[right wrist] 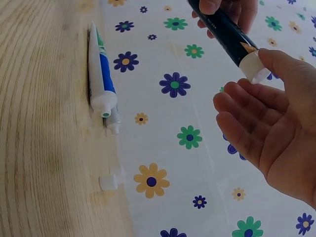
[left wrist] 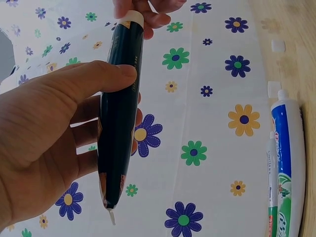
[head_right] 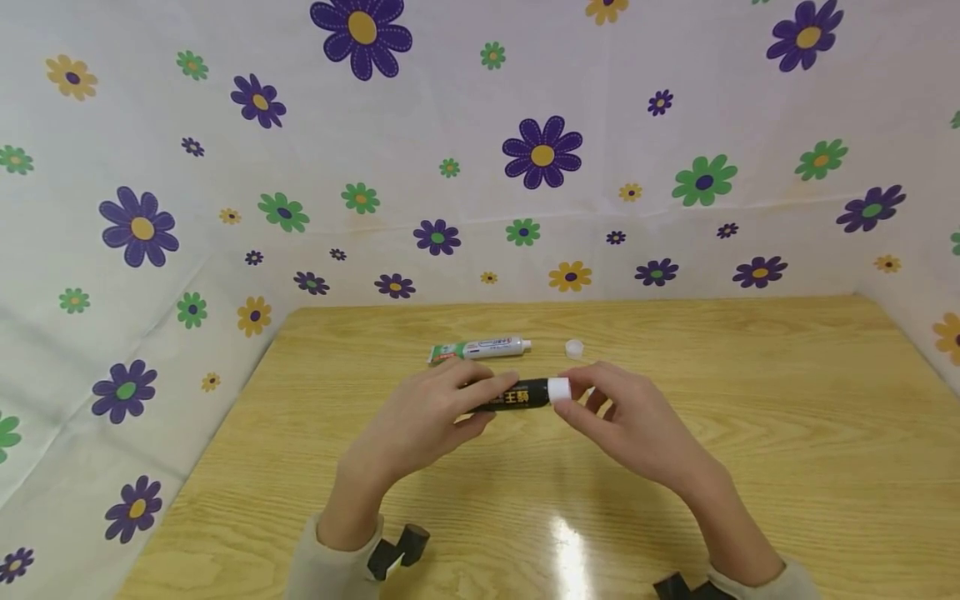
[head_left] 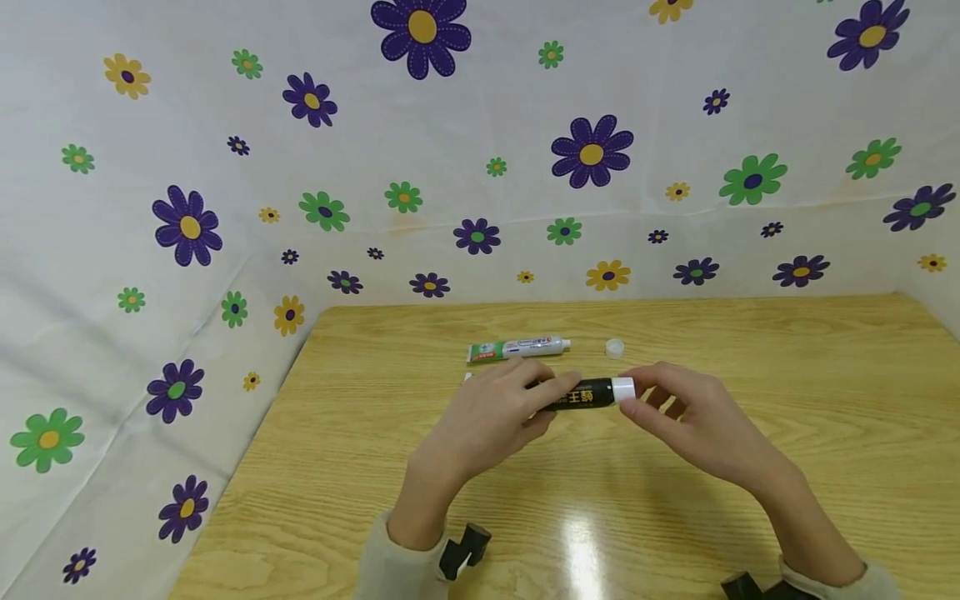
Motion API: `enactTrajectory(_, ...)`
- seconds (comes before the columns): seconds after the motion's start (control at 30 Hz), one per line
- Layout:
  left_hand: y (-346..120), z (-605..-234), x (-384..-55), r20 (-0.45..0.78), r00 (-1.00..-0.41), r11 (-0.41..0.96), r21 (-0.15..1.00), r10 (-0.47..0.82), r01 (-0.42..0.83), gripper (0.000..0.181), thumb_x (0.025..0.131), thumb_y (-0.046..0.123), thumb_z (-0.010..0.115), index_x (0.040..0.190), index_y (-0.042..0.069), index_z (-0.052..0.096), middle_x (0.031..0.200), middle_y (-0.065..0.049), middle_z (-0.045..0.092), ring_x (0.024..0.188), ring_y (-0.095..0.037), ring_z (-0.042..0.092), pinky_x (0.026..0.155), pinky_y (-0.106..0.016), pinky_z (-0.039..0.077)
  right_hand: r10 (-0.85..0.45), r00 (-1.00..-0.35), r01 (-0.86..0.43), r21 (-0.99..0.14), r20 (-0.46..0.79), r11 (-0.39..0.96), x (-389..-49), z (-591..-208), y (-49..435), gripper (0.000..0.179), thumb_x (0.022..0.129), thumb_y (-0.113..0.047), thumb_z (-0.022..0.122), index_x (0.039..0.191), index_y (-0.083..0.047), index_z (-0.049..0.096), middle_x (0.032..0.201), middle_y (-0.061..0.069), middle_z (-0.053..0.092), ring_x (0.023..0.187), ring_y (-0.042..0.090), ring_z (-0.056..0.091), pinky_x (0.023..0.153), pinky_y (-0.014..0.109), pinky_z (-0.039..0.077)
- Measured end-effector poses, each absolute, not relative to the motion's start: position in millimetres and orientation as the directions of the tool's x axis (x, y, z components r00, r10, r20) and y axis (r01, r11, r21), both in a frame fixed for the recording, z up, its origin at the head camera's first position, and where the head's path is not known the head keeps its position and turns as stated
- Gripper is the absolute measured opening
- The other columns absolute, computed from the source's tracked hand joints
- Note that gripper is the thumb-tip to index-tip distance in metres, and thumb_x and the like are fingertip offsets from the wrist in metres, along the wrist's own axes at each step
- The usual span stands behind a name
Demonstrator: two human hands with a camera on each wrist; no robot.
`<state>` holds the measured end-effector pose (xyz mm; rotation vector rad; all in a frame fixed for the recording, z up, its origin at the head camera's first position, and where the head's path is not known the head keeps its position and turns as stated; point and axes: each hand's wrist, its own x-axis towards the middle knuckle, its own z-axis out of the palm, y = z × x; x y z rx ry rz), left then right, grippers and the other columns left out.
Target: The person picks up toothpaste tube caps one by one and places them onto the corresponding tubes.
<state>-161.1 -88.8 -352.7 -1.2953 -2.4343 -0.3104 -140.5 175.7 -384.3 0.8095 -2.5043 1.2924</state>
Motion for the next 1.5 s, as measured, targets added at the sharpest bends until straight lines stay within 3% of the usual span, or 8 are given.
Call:
enactTrajectory(0.37, -86.3, -353.7, -161.9, 0.446, -0.487, 0.54, 0.01, 0.751, 0.842, 0.037, 0.089, 0.014, 0.075, 0.125, 0.017, 0.069, 0.103, -0.001, 0.069, 0.086, -0.014, 0.063, 0.075, -0.027, 0.052, -0.341, -0.856, -0.514, -0.712, 0.39, 0.478, -140.7, -383.7, 174.0, 0.028, 0.098, -0.009, 0.063, 0.125, -0.007, 0.062, 0.109, 0.005, 0.068, 0.075, 0.007, 0.061, 0.062, 0.026, 0.053)
enactTrajectory(0.6, -86.3, -354.3, -161.8, 0.447, -0.489, 0.537, 0.023, 0.749, 0.843, 0.037, 0.089, 0.013, 0.075, 0.125, 0.017, 0.069, 0.103, -0.001, 0.068, 0.086, -0.014, 0.063, 0.074, -0.027, 0.052, -0.326, -0.831, -0.555, -0.699, 0.45, 0.45, -141.2, -386.0, 173.0, 0.022, 0.094, -0.003, 0.066, 0.115, -0.011, 0.064, 0.093, -0.001, 0.067, 0.072, 0.006, 0.061, 0.06, 0.027, 0.053)
enactTrajectory(0.87, -88.6, -354.2, -161.7, 0.426, -0.516, 0.555, 0.039, 0.743, 0.831, 0.037, 0.09, 0.014, 0.074, 0.127, 0.017, 0.069, 0.105, -0.001, 0.068, 0.088, -0.014, 0.063, 0.076, -0.027, 0.052, -0.36, -0.816, -0.576, -0.684, 0.451, 0.447, -140.3, -385.6, 174.5, 0.034, 0.087, -0.003, 0.075, 0.118, -0.012, 0.065, 0.095, -0.007, 0.068, 0.072, 0.006, 0.061, 0.06, 0.027, 0.054)
enactTrajectory(1.37, -87.8, -353.1, -160.8, 0.432, -0.5, 0.549, 0.014, 0.751, 0.836, 0.036, 0.09, 0.015, 0.074, 0.126, 0.018, 0.069, 0.104, -0.002, 0.069, 0.088, -0.015, 0.064, 0.077, -0.029, 0.053, -0.379, -0.857, -0.504, -0.717, 0.349, 0.481, -139.7, -382.6, 175.3, 0.014, 0.098, -0.012, 0.064, 0.11, -0.013, 0.069, 0.089, -0.008, 0.068, 0.073, 0.008, 0.058, 0.059, 0.027, 0.052)
enactTrajectory(1.5, -87.7, -353.8, -161.0, 0.426, -0.499, 0.548, 0.01, 0.754, 0.837, 0.037, 0.09, 0.015, 0.074, 0.126, 0.018, 0.068, 0.104, -0.002, 0.068, 0.089, -0.015, 0.063, 0.077, -0.028, 0.052, -0.37, -0.871, -0.479, -0.726, 0.323, 0.494, -140.3, -383.2, 174.8, 0.019, 0.099, -0.015, 0.062, 0.117, -0.011, 0.067, 0.095, -0.005, 0.068, 0.073, 0.008, 0.059, 0.06, 0.027, 0.051)
